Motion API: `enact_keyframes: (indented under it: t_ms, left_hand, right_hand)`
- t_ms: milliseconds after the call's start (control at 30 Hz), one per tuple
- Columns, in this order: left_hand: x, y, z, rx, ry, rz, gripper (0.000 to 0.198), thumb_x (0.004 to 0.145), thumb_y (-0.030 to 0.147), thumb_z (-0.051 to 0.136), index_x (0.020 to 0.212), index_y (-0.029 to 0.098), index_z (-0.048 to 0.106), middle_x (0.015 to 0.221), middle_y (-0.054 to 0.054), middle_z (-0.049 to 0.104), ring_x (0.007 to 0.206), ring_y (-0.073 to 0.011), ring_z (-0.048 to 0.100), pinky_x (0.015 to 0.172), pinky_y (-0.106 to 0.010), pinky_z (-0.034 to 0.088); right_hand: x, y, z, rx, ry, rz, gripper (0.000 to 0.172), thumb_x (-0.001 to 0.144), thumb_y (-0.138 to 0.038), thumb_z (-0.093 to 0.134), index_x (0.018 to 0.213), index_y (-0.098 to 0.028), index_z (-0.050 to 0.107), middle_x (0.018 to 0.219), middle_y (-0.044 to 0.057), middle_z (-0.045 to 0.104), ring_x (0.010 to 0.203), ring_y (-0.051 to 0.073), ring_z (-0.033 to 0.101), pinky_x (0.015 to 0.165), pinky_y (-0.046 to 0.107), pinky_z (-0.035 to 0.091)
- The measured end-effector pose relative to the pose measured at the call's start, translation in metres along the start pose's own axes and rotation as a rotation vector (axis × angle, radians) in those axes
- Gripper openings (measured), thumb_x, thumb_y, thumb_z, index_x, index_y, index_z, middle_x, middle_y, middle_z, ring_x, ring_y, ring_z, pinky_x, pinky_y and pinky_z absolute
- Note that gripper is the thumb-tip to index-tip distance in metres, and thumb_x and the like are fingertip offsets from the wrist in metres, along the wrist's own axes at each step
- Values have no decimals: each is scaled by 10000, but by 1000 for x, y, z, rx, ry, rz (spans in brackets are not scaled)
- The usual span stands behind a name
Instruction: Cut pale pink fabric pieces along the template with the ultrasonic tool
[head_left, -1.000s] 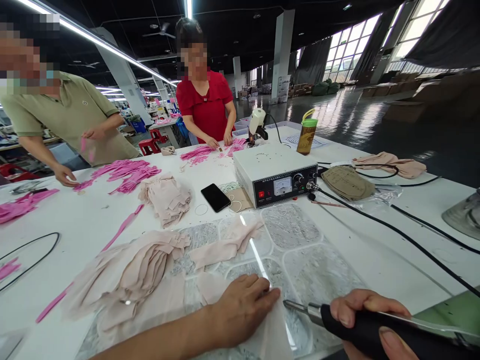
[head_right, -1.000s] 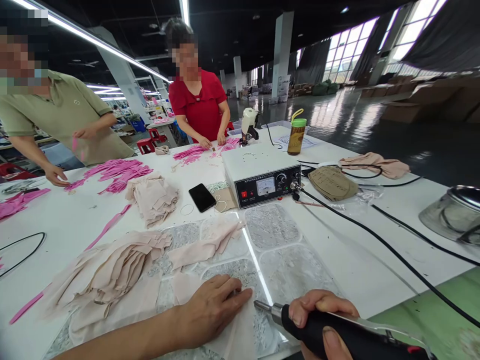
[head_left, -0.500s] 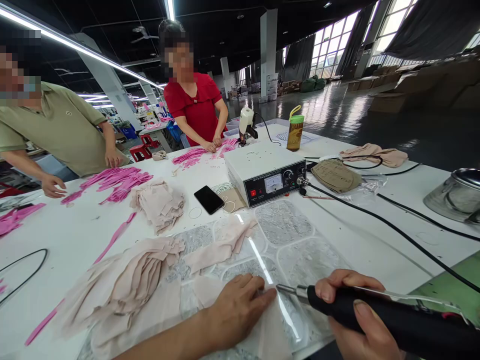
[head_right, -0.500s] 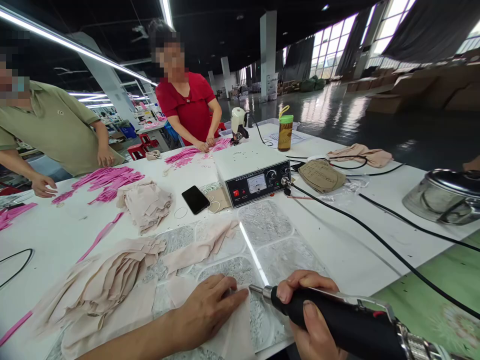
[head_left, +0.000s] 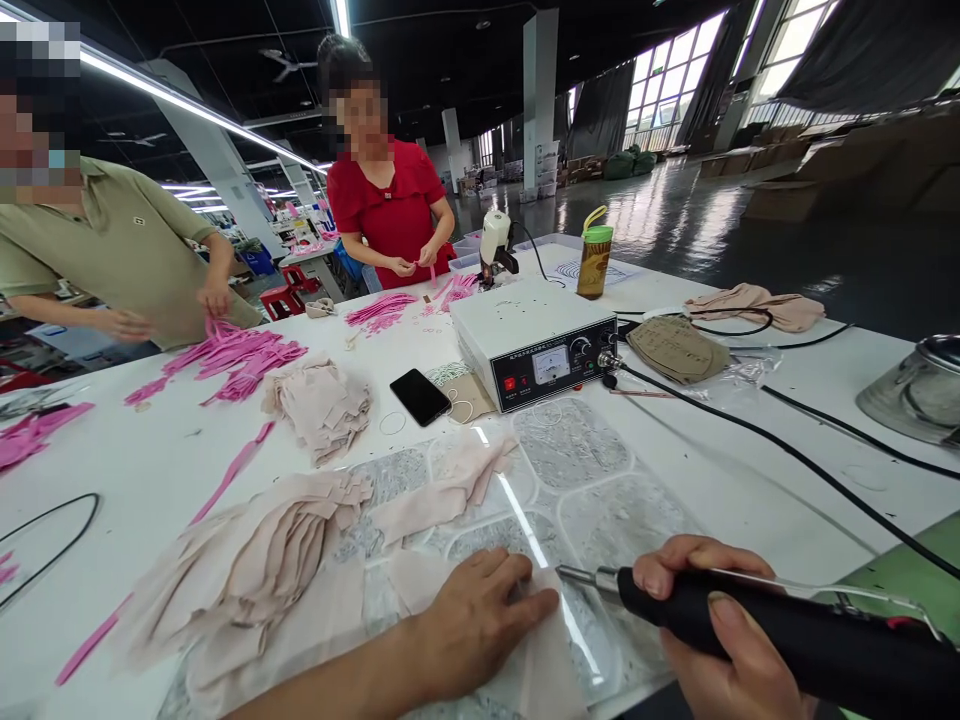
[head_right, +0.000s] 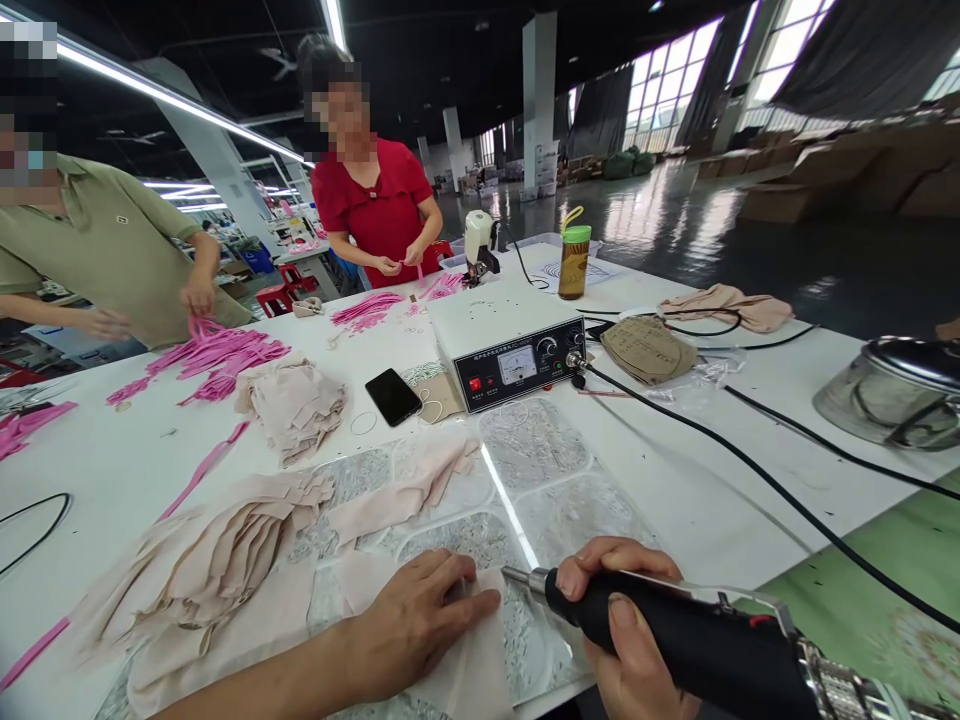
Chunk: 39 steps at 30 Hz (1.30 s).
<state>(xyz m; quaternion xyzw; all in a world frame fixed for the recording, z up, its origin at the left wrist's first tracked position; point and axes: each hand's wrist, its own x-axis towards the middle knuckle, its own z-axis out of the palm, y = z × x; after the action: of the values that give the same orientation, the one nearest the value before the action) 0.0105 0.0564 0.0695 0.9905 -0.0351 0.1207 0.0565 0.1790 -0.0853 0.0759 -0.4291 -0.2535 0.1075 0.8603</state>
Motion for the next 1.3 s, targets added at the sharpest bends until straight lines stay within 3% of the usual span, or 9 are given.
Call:
enact_keyframes:
  t_ms: [333,800,967,1300]
  left_hand:
    - [-2,1,3,4,-37,-11,274,961,162,472,1228,206,518,1024,-80,552,821,-180,528,757,-315,483]
    - [-1,1,3,9,-58,-15,274,979,160,436,1239,204,508,1015,-75,537,815,-181,519,747,-314,478]
    - [-1,1,3,-5,-55,-18,269,981,165,439,1236,212,514,1018,-70,547,818,-181,521,743,-311,470]
    - [1,-1,3,34,-17,-10,238,988,181,442,1198,228,543,996,-58,562,782,-169,498,707,-293,432]
  right_hand:
    - [-4,-22,0,-12,-20,74,208,797,-407,663,770,-230,557,654,-5,540,521,154,567,493,321,537]
    - [-2,-24,4,-74,-71,71,168,812,-371,654,750,-243,566,652,4,557,504,163,578,473,331,547]
    - [-1,-22,-1,-114,-148,58,117,834,-334,634,773,-251,580,682,15,586,532,176,604,501,364,566]
    - [-13,-24,-1,39,10,194,166,781,-372,678,790,-259,557,681,-8,499,520,148,527,496,330,540]
